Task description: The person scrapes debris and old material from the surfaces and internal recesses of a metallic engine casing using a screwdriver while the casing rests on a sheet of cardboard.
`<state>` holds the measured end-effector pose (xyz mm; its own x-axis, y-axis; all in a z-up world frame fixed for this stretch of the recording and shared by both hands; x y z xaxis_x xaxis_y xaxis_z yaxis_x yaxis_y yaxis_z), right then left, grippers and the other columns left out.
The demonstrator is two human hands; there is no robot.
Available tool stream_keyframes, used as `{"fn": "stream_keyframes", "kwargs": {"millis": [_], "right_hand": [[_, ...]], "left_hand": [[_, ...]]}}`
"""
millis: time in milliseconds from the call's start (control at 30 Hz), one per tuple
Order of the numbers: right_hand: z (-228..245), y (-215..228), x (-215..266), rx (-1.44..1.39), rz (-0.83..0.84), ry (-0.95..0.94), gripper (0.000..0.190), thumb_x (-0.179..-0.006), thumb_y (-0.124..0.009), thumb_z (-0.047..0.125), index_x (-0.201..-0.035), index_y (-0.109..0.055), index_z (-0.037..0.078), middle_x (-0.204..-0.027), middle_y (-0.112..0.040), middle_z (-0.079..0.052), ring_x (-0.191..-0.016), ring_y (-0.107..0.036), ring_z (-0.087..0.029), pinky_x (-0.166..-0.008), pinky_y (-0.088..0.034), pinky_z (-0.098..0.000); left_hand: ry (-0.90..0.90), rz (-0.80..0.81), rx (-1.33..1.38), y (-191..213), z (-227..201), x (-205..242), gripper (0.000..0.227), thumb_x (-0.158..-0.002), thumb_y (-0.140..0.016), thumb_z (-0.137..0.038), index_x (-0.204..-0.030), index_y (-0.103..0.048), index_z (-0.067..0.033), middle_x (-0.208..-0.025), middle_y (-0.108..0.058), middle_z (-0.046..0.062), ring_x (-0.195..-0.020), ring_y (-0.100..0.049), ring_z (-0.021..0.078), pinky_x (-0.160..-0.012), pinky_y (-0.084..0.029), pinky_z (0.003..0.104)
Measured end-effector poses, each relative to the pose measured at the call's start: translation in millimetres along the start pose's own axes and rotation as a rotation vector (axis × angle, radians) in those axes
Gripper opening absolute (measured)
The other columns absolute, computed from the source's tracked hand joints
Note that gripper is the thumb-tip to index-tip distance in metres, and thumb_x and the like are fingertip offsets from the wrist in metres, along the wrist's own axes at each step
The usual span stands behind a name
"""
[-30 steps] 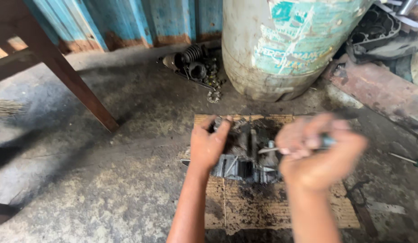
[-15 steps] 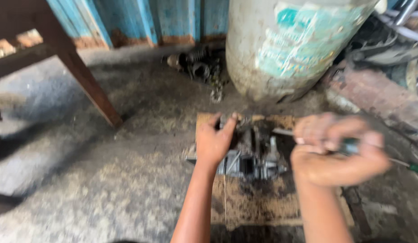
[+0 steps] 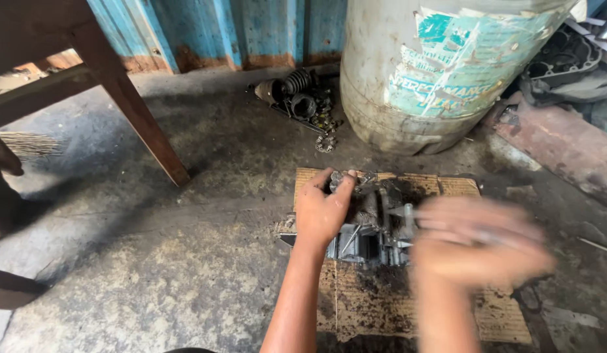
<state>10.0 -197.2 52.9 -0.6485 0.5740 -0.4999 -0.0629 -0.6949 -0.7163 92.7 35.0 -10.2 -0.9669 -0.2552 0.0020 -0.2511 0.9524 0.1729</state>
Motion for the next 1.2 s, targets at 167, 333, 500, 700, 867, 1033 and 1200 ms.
{"fn": "stream_keyframes", "kwargs": {"millis": [167,333,500,700,867,1033,1200], "right_hand": [[5,11,-1,-0.070,0.060,-0.044,0.056,-0.111,-0.034,0.044,-0.065,-0.047,0.013,-0.049,-0.036,0.000,-0.042,-0.030,-0.012,-0.045,-0.027,-0.0277],[16,30,-9,-0.357,0.015,-0.029,0.058,-0.105,-0.033,0.051,-0.070,-0.043,0.007,-0.054,-0.037,-0.006,-0.048,-0.033,-0.019,-0.054,-0.032,-0.0336],[-51,-2,-20,-0.124,-0.015,-0.113,0.056,-0.111,-0.037,0.045,-0.066,-0.038,0.012,-0.050,-0.034,-0.002,-0.042,-0.030,-0.015,-0.047,-0.031,-0.0314],[19,-14,-15,0.098,0.109,-0.013,0.056,-0.110,-0.034,0.047,-0.066,-0.037,0.013,-0.047,-0.034,0.000,-0.040,-0.027,-0.011,-0.045,-0.028,-0.0317],[-44,-15,-5,0.007,0.100,-0.217,0.058,-0.112,-0.037,0.045,-0.063,-0.039,0.015,-0.048,-0.029,0.002,-0.042,-0.026,-0.011,-0.046,-0.027,-0.0323],[28,-15,-31,0.068,0.136,-0.099,0.052,-0.108,-0.037,0.044,-0.066,-0.040,0.013,-0.048,-0.028,0.001,-0.045,-0.027,-0.013,-0.050,-0.027,-0.0350],[-43,-27,1,0.076,0.319,-0.208,0.050,-0.104,-0.045,0.045,-0.066,-0.039,0.014,-0.052,-0.032,0.000,-0.048,-0.031,-0.016,-0.052,-0.028,-0.0332]], "left_hand": [[-0.058,-0.028,-0.036,-1,-8,3,0.069,-0.079,-0.072,-0.051,-0.120,-0.070,0.0049,-0.107,-0.076,0.023,-0.103,-0.074,0.0287,-0.092,-0.054,0.035],[-0.144,-0.059,-0.056,0,-9,-5,0.069,-0.083,-0.072,-0.050,-0.119,-0.069,0.0090,-0.116,-0.072,0.027,-0.113,-0.069,0.0335,-0.097,-0.051,0.037],[-0.032,-0.026,-0.001,-5,-8,-11,0.071,-0.079,-0.070,-0.051,-0.122,-0.069,0.0047,-0.114,-0.073,0.026,-0.113,-0.070,0.0313,-0.097,-0.051,0.036],[-0.055,-0.010,-0.002,-10,9,-10,0.073,-0.082,-0.071,-0.050,-0.124,-0.066,0.0095,-0.119,-0.071,0.028,-0.116,-0.070,0.0308,-0.101,-0.050,0.035],[-0.055,-0.038,-0.001,-2,4,-13,0.072,-0.081,-0.071,-0.050,-0.122,-0.067,0.0087,-0.119,-0.072,0.027,-0.115,-0.071,0.0311,-0.100,-0.051,0.035],[-0.178,-0.052,-0.051,-5,-5,-6,0.071,-0.083,-0.074,-0.049,-0.121,-0.067,0.0105,-0.119,-0.069,0.030,-0.117,-0.066,0.0350,-0.100,-0.048,0.038],[-0.009,-0.008,-0.033,-6,2,-8,0.068,-0.080,-0.068,-0.051,-0.119,-0.070,0.0050,-0.104,-0.076,0.028,-0.101,-0.074,0.0363,-0.089,-0.054,0.039]]}}
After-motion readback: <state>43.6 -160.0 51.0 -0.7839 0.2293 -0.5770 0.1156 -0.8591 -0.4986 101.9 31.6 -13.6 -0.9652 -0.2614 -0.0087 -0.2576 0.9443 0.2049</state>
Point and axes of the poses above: each hand's wrist, its own x-axis away from the middle knuckle, its own y-axis out of the back of the hand, z = x × y, the point moved 8 cm from there along -x, towards the middle knuckle
